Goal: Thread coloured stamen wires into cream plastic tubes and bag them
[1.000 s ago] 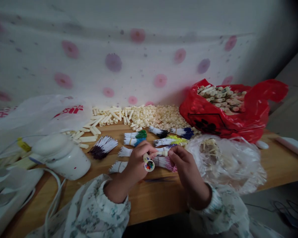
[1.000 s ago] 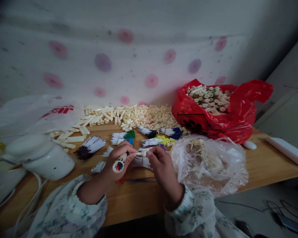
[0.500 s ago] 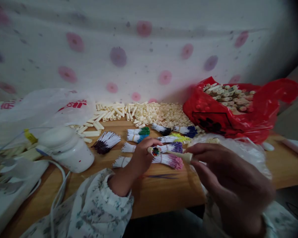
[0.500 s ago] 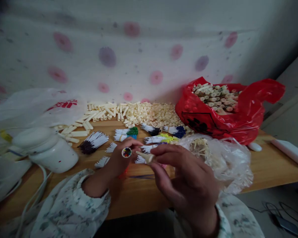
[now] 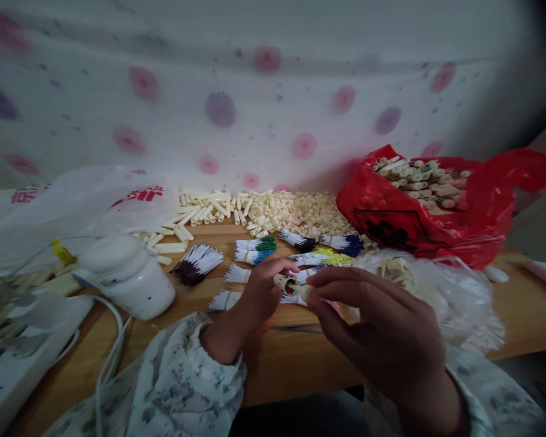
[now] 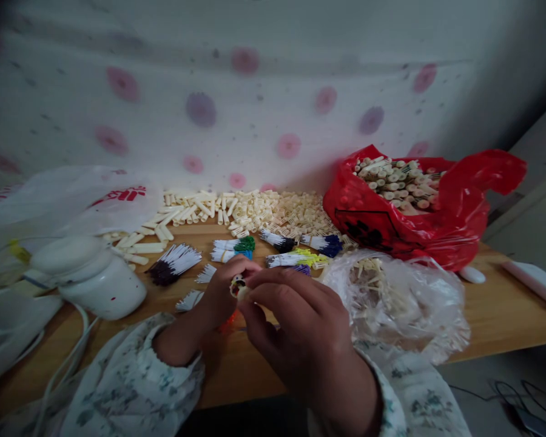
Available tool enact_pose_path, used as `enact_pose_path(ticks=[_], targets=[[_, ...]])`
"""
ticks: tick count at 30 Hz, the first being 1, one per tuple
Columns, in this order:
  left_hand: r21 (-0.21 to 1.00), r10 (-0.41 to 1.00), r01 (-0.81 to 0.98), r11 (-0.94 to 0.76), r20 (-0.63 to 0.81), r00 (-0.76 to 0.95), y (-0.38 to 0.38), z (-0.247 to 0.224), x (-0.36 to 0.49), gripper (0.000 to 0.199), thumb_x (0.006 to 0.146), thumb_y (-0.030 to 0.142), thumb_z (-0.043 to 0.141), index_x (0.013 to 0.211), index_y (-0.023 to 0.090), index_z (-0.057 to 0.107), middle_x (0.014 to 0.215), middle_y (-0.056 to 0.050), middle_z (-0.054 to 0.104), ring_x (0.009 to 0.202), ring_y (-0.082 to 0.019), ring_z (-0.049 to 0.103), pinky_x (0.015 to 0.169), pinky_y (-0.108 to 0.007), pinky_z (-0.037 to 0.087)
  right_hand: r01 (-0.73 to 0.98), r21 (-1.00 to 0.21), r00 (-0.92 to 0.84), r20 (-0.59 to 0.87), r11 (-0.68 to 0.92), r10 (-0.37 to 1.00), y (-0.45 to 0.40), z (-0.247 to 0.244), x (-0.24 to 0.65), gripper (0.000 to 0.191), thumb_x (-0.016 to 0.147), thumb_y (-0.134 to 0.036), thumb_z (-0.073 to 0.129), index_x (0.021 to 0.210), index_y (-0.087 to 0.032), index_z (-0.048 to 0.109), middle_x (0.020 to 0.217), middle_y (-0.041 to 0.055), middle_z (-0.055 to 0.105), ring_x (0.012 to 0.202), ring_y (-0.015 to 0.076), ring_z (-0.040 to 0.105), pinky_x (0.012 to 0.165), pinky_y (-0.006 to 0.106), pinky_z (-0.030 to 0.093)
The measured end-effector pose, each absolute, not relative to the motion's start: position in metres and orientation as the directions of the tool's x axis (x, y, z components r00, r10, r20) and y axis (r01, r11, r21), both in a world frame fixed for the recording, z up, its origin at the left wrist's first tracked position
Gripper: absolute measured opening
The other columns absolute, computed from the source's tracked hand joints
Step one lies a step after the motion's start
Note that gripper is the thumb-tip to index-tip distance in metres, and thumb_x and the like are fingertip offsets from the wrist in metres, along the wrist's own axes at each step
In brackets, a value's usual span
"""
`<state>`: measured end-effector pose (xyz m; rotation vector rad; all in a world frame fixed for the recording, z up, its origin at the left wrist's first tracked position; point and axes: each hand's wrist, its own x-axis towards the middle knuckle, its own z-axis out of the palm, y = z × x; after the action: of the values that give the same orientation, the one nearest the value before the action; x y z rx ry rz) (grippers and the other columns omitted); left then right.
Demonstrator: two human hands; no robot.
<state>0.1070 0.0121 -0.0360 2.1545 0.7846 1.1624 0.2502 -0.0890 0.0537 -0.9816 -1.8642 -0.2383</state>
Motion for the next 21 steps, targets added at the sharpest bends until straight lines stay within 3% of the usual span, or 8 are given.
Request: enact_pose_path(ticks=[10, 14, 21], targets=[[0.721, 0.729, 0.214, -0.659, 0.543, 0.417, 0.014, -0.046, 0.105, 0.013, 0.082, 0.013, 0.051, 0.08, 0.017, 0.062, 0.077, 0.0, 0.063, 0.071, -0.014, 0.056, 0.064, -0.024, 0.042, 0.698, -0.287, -0.211, 0.793, 0.656, 0.571, -0.071, 0.024, 0.251, 0.007, 0.083, -0.012, 0.062, 0.086, -0.018, 0.062, 0.091, 0.0045, 0.067, 0.084, 0.0144, 0.061, 0.074, 0.028, 0.051], [0.686, 0.776, 0.385, -0.617, 0.446, 0.447, 0.009, -0.045, 0.101, 0.011, 0.081, 0.015, 0.052, 0.075, 0.018, 0.061, 0.07, 0.0, 0.064, 0.065, -0.015, 0.058, 0.058, -0.024, 0.038, 0.678, -0.366, -0.163, 0.77, 0.637, 0.617, -0.067, 0.02, 0.257, 0.01, 0.084, -0.009, 0.059, 0.084, -0.019, 0.061, 0.089, 0.0039, 0.064, 0.084, 0.0143, 0.058, 0.074, 0.028, 0.049], [0.513, 0.834, 0.657, -0.552, 0.344, 0.432, 0.006, -0.036, 0.1, 0.012, 0.076, 0.009, 0.055, 0.079, 0.018, 0.062, 0.074, -0.002, 0.068, 0.069, -0.019, 0.062, 0.058, -0.026, 0.036, 0.637, -0.486, -0.118, 0.706, 0.599, 0.698, -0.059, 0.017, 0.264, 0.012, 0.084, -0.01, 0.058, 0.077, -0.02, 0.059, 0.085, 0.0024, 0.062, 0.083, 0.0135, 0.059, 0.073, 0.026, 0.048]])
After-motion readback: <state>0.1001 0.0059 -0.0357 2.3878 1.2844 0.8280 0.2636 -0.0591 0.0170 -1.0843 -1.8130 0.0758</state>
